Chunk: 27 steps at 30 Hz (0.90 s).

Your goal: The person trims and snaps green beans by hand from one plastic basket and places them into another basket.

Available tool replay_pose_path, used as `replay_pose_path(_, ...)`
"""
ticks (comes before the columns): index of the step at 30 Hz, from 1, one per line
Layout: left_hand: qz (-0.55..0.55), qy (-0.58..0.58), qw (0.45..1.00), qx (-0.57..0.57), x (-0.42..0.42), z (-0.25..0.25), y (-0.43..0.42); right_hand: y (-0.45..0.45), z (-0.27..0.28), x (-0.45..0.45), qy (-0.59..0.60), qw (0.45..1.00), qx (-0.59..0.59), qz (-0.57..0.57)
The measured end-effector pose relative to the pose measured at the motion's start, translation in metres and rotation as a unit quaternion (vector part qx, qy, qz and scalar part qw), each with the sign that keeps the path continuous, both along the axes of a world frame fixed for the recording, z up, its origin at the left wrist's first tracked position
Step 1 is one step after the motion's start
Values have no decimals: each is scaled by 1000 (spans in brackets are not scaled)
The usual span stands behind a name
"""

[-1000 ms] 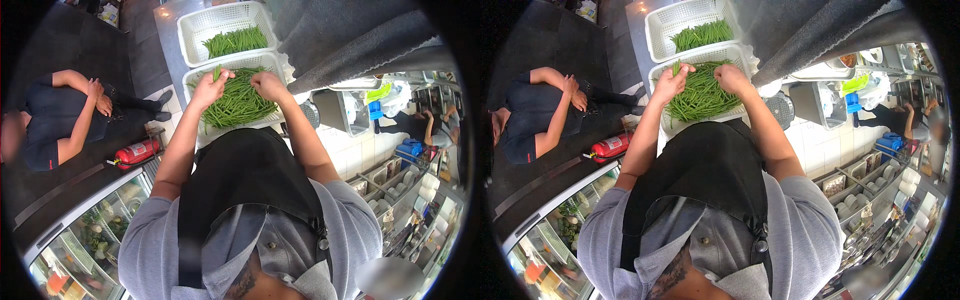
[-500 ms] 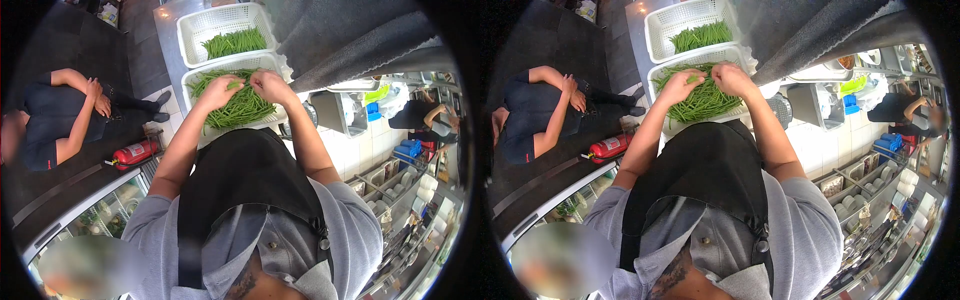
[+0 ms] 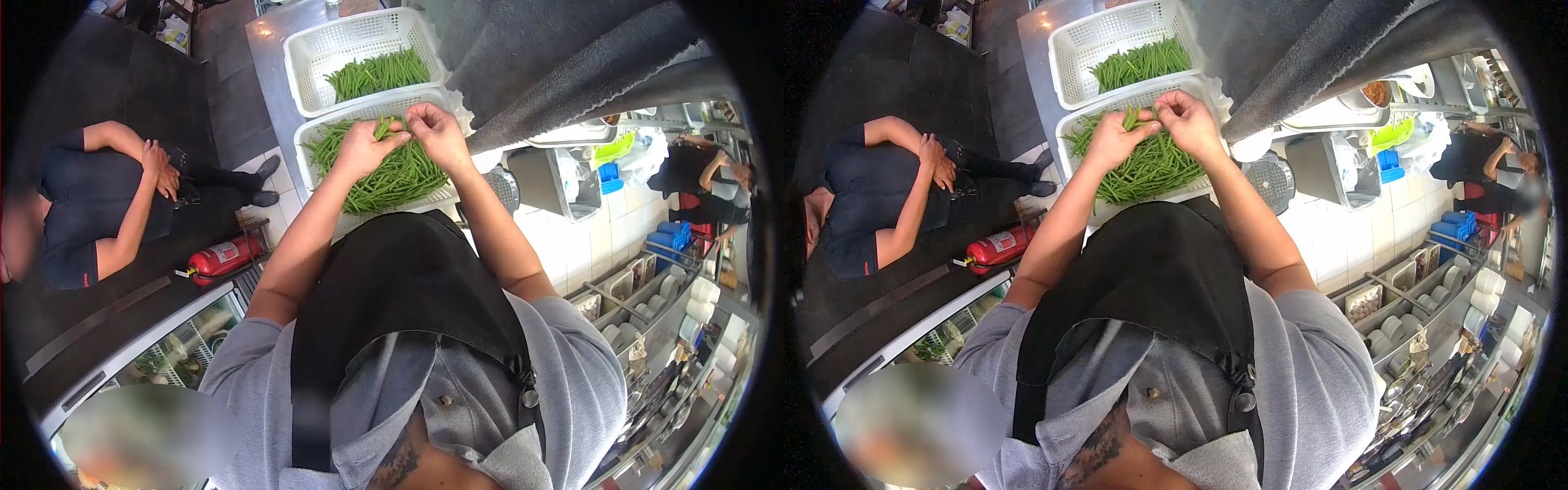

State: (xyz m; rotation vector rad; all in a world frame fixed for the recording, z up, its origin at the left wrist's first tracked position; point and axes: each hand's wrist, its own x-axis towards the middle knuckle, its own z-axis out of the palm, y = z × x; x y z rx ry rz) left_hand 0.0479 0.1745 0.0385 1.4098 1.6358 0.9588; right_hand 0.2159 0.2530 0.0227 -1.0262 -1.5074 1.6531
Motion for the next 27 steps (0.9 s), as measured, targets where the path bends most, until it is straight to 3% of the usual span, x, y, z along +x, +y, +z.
replay_pose_path(4,37,-77,996,6,2,-7,1,-7,-3,-3,75,996,-40,-20)
replay_pose_path(6,176,-275,945,-31,-1,-6,2,-3,-16,3,-29,998,-35,-33)
replay_pose_path(7,176,-275,945,-31,-5,-5,2,-1,-20,9,-29,998,-35,-33)
replay_pose_path(9,234,-311,921,18,-15,-2,4,2,-24,19,-242,965,82,63)
replay_pose_path(12,255,-325,910,35,-23,3,5,-9,-25,20,-150,987,29,51)
replay_pose_path(15,265,-340,901,45,-21,6,5,-22,-16,9,-72,996,57,22)
replay_pose_path(20,283,-350,890,74,-16,4,6,-23,-6,0,-144,988,45,-3)
replay_pose_path(22,268,-365,889,66,-18,7,6,-26,16,2,-165,926,339,19)
replay_pose_path(24,253,-381,888,57,-24,6,6,-27,26,2,-132,919,369,32)
replay_pose_path(26,181,-449,874,-52,-35,0,7,-29,34,0,-98,910,400,44)
replay_pose_path(27,182,-449,874,-50,-37,-6,9,-30,38,-1,-80,915,394,19)
